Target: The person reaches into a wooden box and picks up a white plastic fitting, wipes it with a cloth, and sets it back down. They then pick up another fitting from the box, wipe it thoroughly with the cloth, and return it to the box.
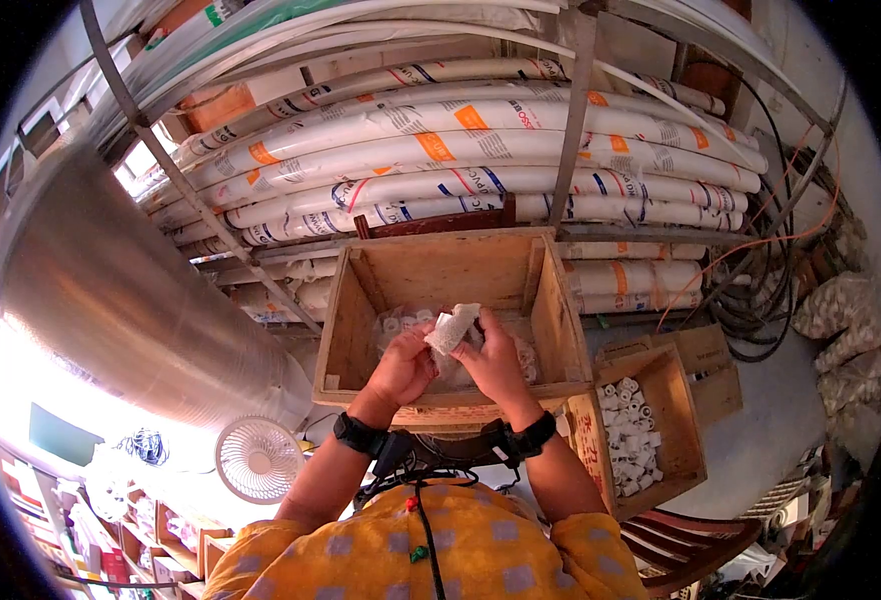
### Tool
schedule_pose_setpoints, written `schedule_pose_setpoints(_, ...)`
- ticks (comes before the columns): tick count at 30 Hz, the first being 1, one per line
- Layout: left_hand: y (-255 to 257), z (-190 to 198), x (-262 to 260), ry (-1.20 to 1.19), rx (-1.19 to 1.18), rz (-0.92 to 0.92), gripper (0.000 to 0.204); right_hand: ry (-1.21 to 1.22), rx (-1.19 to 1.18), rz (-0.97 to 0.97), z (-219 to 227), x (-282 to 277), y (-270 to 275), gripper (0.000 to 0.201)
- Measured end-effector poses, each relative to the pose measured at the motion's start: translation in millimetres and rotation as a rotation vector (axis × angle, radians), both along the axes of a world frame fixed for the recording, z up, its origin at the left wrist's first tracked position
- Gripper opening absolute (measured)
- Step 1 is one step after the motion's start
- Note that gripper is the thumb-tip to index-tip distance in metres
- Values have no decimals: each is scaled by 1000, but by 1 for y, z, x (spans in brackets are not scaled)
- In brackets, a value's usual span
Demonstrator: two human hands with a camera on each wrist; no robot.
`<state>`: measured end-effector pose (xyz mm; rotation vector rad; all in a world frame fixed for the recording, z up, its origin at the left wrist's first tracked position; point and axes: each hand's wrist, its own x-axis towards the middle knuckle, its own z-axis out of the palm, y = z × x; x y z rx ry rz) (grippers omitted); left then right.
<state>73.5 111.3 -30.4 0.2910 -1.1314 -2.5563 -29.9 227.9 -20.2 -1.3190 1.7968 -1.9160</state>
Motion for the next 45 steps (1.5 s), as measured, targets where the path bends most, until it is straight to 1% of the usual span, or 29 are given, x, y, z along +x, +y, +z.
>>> schedule_pose_setpoints(3, 7, 13, 0, -33, 34, 58, 31, -43, 37, 19, -4, -1, -2, 36)
schedule_pose_setpoints(5, 1, 8, 6, -17, -9, -9, 31, -105, 99, 7, 2, 1, 1, 36)
schedule_pose_setpoints(8, -5, -1, 4, 3, -46, -80, 31, -199, 20, -6, -18, -6, -1, 35)
schedule_pose_setpoints(11, -2, 3, 4, -22, -82, -124, 31, -215, 27, 11, -30, -12, -1, 30)
schedule_pose_setpoints(14, 2, 7, 5, -43, -109, -111, 32, -173, 69, -20, -22, -8, -1, 33)
schedule_pose_setpoints(17, 3, 10, 6, -58, -86, -70, 35, -79, 50, 42, -5, -2, 0, 35)
schedule_pose_setpoints(20, 2, 7, 5, -40, -45, -47, 37, 101, 156, -3, 4, 2, 5, 37)
schedule_pose_setpoints(23, 1, 6, 7, -31, -50, -29, 36, -12, 141, 18, -8, -3, 1, 35)
schedule_pose_setpoints(26, -1, 4, 6, -43, -21, -41, 34, -98, 31, 19, -19, -6, -2, 37)
schedule_pose_setpoints(30, 3, 9, 5, -59, 20, -49, 30, -83, 25, -19, -18, -8, -1, 35)
schedule_pose_setpoints(33, -1, 7, 4, -58, -83, -123, 28, -95, 14, -75, -24, -10, -3, 33)
schedule_pose_setpoints(35, 1, 5, 3, -43, -98, -103, 29, -145, -19, -82, -32, -14, -5, 32)
schedule_pose_setpoints(38, 1, 2, 2, -40, -59, -61, 32, -175, -24, 7, -7, -3, 0, 33)
schedule_pose_setpoints(40, 0, 1, 3, -33, -40, -44, 32, -44, 44, -1, 9, 2, 4, 35)
schedule_pose_setpoints(41, -1, 1, 4, -23, -45, -43, 32, 21, 77, -6, 12, 3, 5, 36)
schedule_pose_setpoints(44, 0, 4, 6, -39, -22, -34, 32, 19, 108, 20, 8, 1, 4, 36)
schedule_pose_setpoints(45, 0, 5, 6, -52, -8, -31, 31, -41, 86, 35, 6, 1, 3, 34)
